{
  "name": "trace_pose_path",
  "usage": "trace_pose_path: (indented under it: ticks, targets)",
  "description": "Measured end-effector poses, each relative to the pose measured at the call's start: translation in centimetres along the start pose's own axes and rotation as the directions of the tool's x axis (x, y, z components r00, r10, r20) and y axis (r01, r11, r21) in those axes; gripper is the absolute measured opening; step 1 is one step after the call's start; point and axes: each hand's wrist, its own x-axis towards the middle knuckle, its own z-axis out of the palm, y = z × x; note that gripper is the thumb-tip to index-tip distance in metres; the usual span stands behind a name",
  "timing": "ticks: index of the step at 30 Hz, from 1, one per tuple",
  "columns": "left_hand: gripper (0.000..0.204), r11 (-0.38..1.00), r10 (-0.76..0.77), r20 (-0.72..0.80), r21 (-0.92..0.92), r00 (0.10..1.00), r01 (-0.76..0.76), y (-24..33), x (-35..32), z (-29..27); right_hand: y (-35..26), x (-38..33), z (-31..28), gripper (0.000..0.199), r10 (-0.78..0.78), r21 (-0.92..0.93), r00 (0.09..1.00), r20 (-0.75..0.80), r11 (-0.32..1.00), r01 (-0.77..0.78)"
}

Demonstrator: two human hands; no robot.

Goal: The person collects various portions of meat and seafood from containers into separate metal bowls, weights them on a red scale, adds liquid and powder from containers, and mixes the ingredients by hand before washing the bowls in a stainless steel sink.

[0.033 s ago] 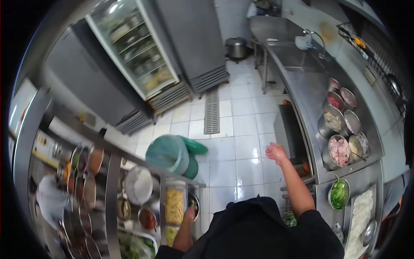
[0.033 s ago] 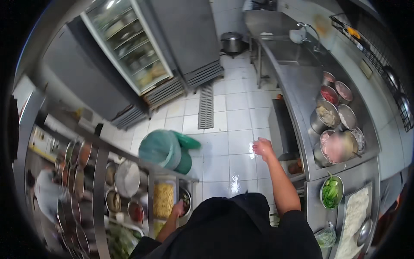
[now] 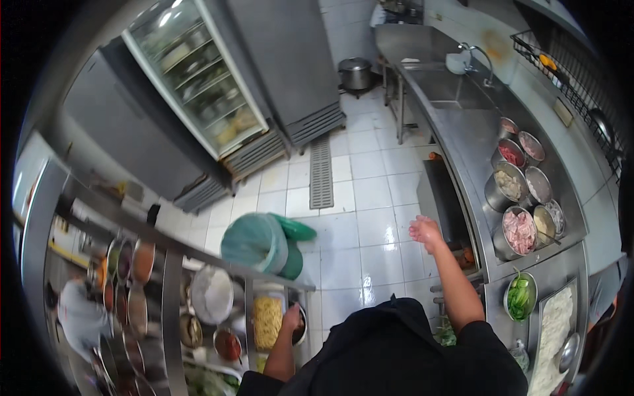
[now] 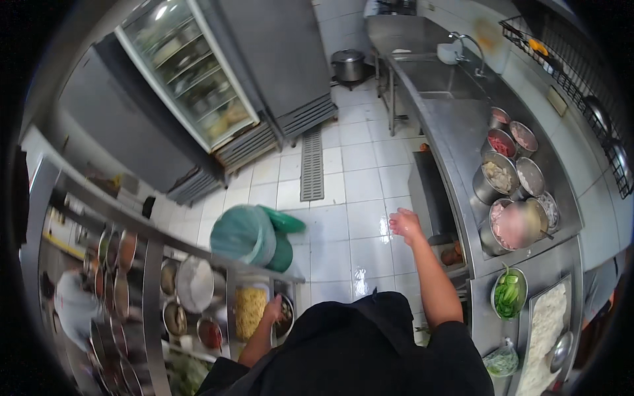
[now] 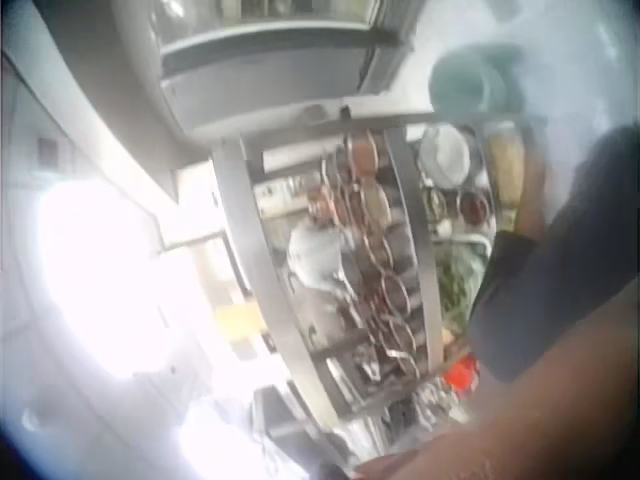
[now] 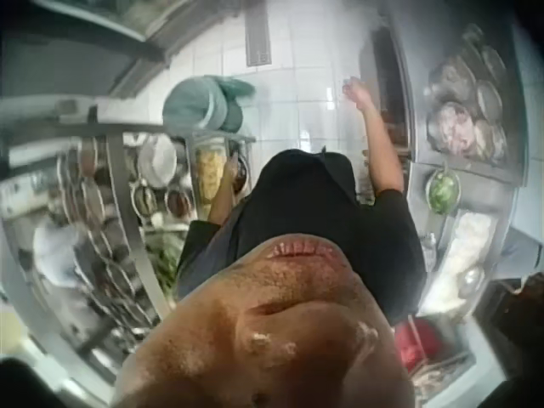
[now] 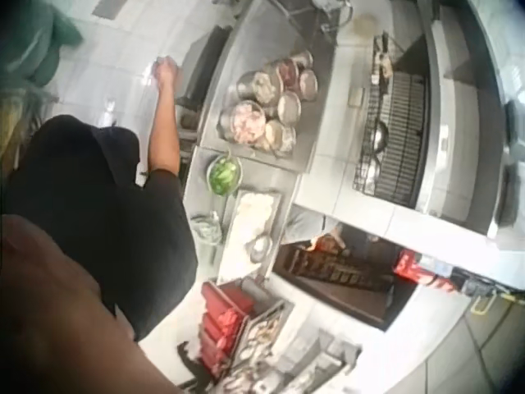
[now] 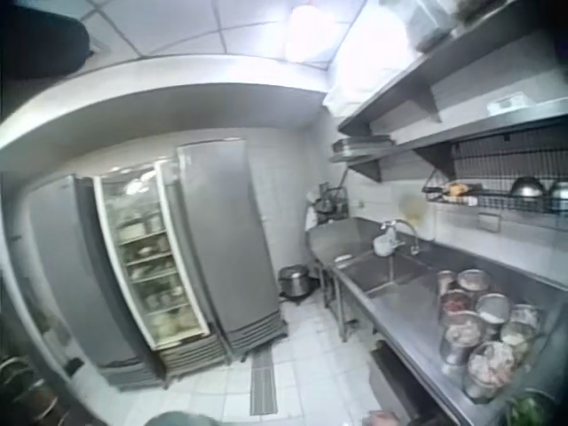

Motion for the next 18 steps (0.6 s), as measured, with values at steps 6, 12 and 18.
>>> trace_pose_path:
  ticks: [6,12,18]
  targets:
    - [0.058,0.943,0.33,-0.019,-0.046,0.944,-0.331,32.2,15.6,-0.1,-8.2,6.5,-6.8,0.072,-0.13,0.097,0.968,-0.215,0.983,0.154]
    - [0.056,0.963,0.27,0.063,-0.023,0.961,-0.27,36.0,22.0,-1.7,-17.8,17.7,-10.0,0.075,-0.23,0.202,0.936,-0.265,0.936,0.287]
    - [0.043,0.973,-0.158,-0.006,-0.174,0.987,0.155,28.1,21.4,-3.6,-28.8,29.1,-13.3,0.084,-0.31,0.094,0.847,-0.431,0.919,0.383]
